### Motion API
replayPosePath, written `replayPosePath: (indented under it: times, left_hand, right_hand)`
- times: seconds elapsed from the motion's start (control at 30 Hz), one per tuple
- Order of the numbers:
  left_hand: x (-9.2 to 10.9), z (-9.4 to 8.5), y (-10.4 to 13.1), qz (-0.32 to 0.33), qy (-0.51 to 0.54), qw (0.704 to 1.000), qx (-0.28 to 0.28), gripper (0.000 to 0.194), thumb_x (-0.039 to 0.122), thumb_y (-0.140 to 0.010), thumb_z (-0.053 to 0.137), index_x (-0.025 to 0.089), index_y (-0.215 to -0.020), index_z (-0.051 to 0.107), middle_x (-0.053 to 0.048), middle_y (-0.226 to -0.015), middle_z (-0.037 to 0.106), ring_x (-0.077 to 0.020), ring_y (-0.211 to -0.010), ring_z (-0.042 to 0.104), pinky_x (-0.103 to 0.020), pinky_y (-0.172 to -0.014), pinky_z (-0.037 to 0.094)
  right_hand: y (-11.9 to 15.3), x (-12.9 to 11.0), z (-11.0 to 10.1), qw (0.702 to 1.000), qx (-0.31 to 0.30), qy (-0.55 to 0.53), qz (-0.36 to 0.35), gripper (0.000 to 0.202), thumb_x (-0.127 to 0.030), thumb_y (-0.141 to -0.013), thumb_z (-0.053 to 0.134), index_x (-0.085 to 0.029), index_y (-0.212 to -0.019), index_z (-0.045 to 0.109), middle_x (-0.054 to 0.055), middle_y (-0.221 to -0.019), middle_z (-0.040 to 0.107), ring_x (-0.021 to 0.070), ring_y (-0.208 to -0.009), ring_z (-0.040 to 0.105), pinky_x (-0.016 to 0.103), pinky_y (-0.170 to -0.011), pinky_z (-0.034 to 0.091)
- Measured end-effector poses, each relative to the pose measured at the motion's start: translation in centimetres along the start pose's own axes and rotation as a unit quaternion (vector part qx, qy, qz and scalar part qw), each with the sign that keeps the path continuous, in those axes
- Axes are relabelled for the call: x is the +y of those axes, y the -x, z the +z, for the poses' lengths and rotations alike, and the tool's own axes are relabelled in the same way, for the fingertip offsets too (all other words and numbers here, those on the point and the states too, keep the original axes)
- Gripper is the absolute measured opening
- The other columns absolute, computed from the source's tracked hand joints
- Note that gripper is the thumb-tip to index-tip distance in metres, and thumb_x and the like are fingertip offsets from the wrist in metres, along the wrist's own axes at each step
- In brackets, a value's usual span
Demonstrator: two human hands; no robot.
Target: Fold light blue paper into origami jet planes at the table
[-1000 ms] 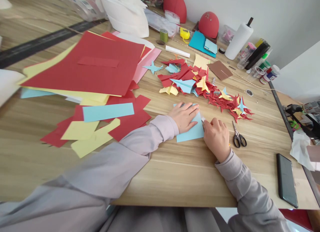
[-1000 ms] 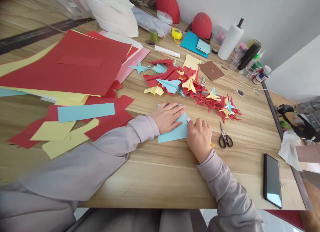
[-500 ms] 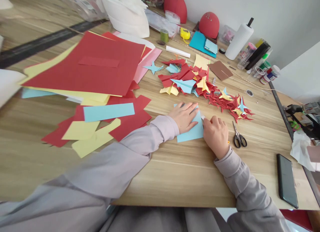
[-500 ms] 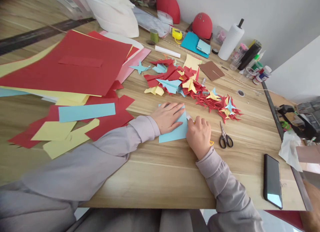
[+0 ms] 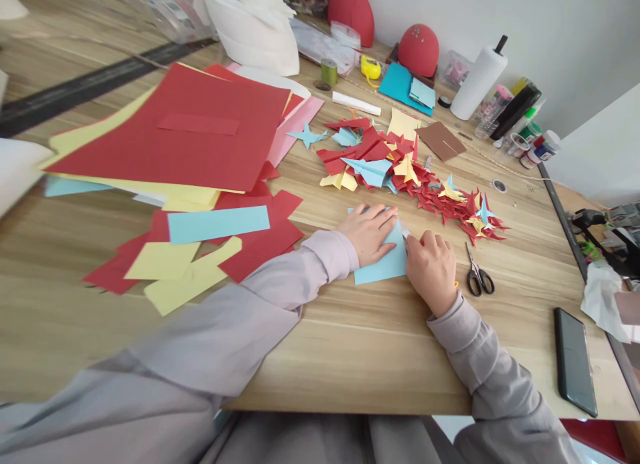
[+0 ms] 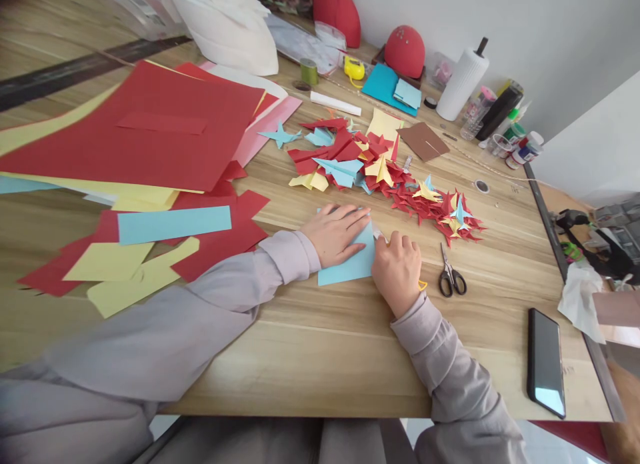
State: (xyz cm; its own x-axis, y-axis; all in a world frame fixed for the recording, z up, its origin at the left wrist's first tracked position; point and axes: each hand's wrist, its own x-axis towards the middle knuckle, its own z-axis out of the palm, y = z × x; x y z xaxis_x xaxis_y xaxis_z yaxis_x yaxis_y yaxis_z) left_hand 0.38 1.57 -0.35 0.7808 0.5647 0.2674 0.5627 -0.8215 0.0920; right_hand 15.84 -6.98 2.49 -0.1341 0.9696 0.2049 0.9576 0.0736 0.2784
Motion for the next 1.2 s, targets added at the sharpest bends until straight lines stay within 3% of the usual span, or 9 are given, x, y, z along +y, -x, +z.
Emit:
replayPosePath:
  times: [0.5, 0.7, 0.8, 0.9, 1.03, 1.2]
  left_hand:
    - [-0.1, 0.1, 0.0, -0.003, 0.01, 1.0, 0.015, 0.057, 0.045, -0.087, 0.039, 0.007, -0.13, 0.044, -0.02, -0.139, 0.04, -0.0317, -0.12, 0.039, -0.046, -0.093, 0.03]
    - [-0.3, -0.9, 0.3, 0.007, 0.046, 0.998, 0.047, 0.056, 0.055, -0.078, 0.051, 0.011, -0.113, 0.058, -0.019, -0.127, 0.047, -0.035, -0.116, 0.038, -0.048, -0.092, 0.033]
    - [0.3, -1.6, 0.5, 0.028, 0.078, 0.996, 0.03, 0.06, 0.064, -0.065, 0.06, 0.013, -0.097, 0.064, -0.017, -0.113, 0.052, -0.0319, -0.103, 0.044, -0.045, -0.087, 0.037]
    - [1.3, -2.3, 0.6, 0.053, 0.073, 0.996, -0.011, 0.061, 0.063, -0.056, 0.066, 0.013, -0.093, 0.063, -0.014, -0.103, 0.053, -0.0291, -0.094, 0.047, -0.043, -0.082, 0.039]
    - [2.1, -2.8, 0.6, 0.069, 0.049, 0.996, -0.03, 0.055, 0.056, -0.059, 0.065, 0.014, -0.094, 0.063, -0.014, -0.102, 0.055, -0.0291, -0.093, 0.048, -0.042, -0.08, 0.039]
    - [1.7, -2.6, 0.5, 0.061, 0.074, 0.995, -0.028, 0.047, 0.055, -0.062, 0.062, 0.015, -0.089, 0.065, -0.012, -0.102, 0.059, -0.0288, -0.093, 0.05, -0.043, -0.078, 0.041]
  right_hand:
    - [-1.4, 0.9, 1.3, 0.999, 0.037, 0.012, 0.03, 0.021, -0.019, -0.088, 0.043, -0.017, -0.087, 0.064, 0.009, -0.078, 0.053, 0.0184, -0.07, 0.045, 0.031, -0.06, 0.022]
    - [-0.4, 1.5, 1.5, 0.998, 0.054, 0.01, 0.036, 0.021, -0.018, -0.088, 0.043, -0.018, -0.086, 0.064, 0.007, -0.075, 0.052, 0.017, -0.067, 0.042, 0.031, -0.059, 0.02]
    - [0.1, 1.9, 1.3, 0.998, 0.052, 0.003, 0.037, 0.021, -0.02, -0.088, 0.045, -0.018, -0.086, 0.066, 0.007, -0.075, 0.053, 0.0171, -0.067, 0.043, 0.031, -0.059, 0.02]
    - [0.4, 2.3, 1.3, 0.998, 0.046, -0.011, 0.042, 0.021, -0.024, -0.088, 0.046, -0.019, -0.091, 0.066, 0.007, -0.077, 0.055, 0.0169, -0.068, 0.043, 0.031, -0.06, 0.021]
    - [0.8, 2.7, 1.3, 0.997, 0.057, -0.028, 0.042, 0.023, -0.025, -0.089, 0.045, -0.02, -0.096, 0.066, 0.006, -0.078, 0.055, 0.0163, -0.068, 0.044, 0.03, -0.061, 0.024]
    - [1.7, 3.0, 1.2, 0.996, 0.078, -0.035, 0.029, 0.025, -0.025, -0.09, 0.043, -0.019, -0.103, 0.064, 0.006, -0.079, 0.057, 0.0164, -0.07, 0.045, 0.029, -0.065, 0.027]
